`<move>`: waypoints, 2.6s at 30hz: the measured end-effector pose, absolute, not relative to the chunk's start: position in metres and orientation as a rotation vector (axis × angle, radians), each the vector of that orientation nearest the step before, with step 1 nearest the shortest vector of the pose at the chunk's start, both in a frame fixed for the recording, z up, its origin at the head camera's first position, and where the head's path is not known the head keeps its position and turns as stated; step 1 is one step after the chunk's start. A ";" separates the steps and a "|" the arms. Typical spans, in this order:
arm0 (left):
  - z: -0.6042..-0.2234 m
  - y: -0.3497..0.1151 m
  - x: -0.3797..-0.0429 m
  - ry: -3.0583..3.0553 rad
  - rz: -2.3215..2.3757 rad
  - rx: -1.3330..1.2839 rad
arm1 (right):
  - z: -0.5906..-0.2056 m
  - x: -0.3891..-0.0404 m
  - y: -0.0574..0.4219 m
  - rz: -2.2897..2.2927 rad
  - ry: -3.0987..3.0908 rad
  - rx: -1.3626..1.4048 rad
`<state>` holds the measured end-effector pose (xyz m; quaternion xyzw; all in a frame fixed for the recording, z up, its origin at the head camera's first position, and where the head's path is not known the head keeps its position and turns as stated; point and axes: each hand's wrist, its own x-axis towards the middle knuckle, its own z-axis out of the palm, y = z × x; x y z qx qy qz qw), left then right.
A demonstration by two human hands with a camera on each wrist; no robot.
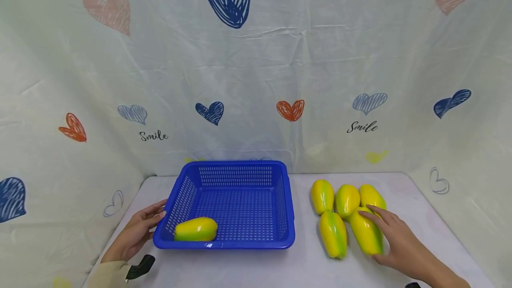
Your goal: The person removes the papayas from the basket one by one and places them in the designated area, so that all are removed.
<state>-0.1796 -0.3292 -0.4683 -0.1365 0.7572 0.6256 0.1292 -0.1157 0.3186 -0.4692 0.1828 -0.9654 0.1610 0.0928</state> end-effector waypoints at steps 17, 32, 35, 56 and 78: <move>-0.470 -0.329 -0.179 2.185 1.841 -0.410 | -0.484 -0.109 0.322 0.463 -2.962 0.599; -0.469 -0.329 -0.178 2.190 1.849 -0.392 | -0.492 -0.106 0.321 0.516 -3.029 0.651; -0.469 -0.329 -0.178 2.186 1.853 -0.394 | -0.492 -0.108 0.319 0.530 -3.078 0.620; -0.468 -0.327 -0.177 2.173 1.879 -0.418 | -0.495 -0.117 0.313 0.467 -2.951 0.630; -0.470 -0.328 -0.177 2.183 1.872 -0.400 | -0.492 -0.126 0.313 0.532 -2.997 0.597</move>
